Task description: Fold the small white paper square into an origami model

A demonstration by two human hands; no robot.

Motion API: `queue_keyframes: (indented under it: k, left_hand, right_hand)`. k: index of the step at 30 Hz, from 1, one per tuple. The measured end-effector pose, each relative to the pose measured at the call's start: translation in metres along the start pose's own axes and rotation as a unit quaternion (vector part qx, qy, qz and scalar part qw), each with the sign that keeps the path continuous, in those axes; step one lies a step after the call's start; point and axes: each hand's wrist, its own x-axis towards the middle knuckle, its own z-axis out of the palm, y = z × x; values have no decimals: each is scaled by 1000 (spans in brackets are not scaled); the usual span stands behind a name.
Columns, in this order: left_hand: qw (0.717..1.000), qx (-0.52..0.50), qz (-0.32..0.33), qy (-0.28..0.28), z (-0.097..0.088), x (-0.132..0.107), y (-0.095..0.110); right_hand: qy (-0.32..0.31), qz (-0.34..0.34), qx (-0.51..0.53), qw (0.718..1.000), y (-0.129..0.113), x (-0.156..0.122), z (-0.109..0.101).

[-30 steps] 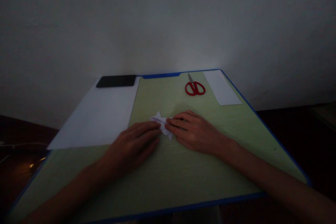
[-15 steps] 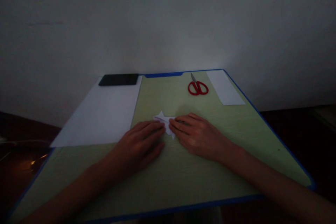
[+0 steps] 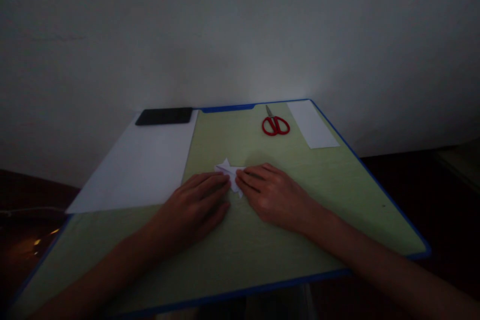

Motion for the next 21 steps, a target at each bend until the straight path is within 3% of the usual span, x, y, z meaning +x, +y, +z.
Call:
queue_keyframes:
  k: [11, 14, 21]
  left_hand:
    - [998, -50, -13, 28, -1, 1, -5]
    - [998, -22, -36, 41, -1, 1, -9]
    - [996, 76, -22, -38, 1, 8, -7]
  right_hand:
    - [-13, 62, -20, 998, -23, 3, -3]
    - [-16, 60, -22, 998, -23, 3, -1]
    - [-17, 52, -29, 998, -22, 3, -1]
